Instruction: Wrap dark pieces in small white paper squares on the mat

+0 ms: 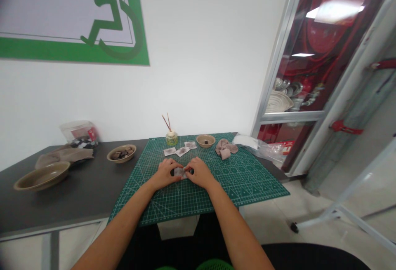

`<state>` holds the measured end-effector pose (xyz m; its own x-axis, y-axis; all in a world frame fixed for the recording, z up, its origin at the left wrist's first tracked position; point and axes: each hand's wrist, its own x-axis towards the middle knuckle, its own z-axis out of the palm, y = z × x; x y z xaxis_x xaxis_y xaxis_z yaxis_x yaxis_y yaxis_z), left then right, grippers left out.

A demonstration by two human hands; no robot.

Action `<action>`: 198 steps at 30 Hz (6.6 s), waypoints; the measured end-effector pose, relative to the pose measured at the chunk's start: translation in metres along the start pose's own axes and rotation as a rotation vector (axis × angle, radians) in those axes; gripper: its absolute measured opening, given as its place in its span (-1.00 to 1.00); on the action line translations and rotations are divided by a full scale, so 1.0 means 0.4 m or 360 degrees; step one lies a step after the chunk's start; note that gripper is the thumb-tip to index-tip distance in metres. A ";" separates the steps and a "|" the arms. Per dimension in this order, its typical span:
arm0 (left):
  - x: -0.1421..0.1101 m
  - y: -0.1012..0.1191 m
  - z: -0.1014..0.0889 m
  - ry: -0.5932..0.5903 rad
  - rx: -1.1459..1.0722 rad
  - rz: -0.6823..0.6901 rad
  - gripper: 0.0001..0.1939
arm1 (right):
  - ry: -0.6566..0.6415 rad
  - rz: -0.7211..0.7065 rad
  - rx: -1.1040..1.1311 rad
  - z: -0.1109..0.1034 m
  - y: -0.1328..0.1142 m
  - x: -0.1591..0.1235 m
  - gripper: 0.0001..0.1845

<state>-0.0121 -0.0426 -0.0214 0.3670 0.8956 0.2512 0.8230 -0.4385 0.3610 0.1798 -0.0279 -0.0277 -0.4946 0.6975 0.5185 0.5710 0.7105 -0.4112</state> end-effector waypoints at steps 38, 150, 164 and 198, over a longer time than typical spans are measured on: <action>0.001 0.001 -0.005 -0.0022 -0.0015 -0.0010 -0.62 | 0.0040 0.0092 -0.0023 0.001 0.000 0.001 -0.87; 0.007 -0.010 0.005 -0.0012 -0.0013 -0.0021 -0.56 | 0.0148 0.0217 -0.0248 0.017 0.023 0.008 -0.90; 0.006 -0.008 0.001 -0.0016 -0.0014 -0.0020 -0.57 | 0.0011 0.0154 0.0119 0.004 0.008 0.006 -0.86; 0.002 0.000 -0.007 -0.0040 -0.0026 -0.0035 -0.58 | -0.0059 0.0125 0.0177 -0.008 -0.002 0.010 -0.82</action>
<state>-0.0132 -0.0420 -0.0188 0.3600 0.9065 0.2207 0.8239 -0.4199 0.3805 0.1794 -0.0259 -0.0228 -0.4764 0.7528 0.4542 0.5340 0.6581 -0.5308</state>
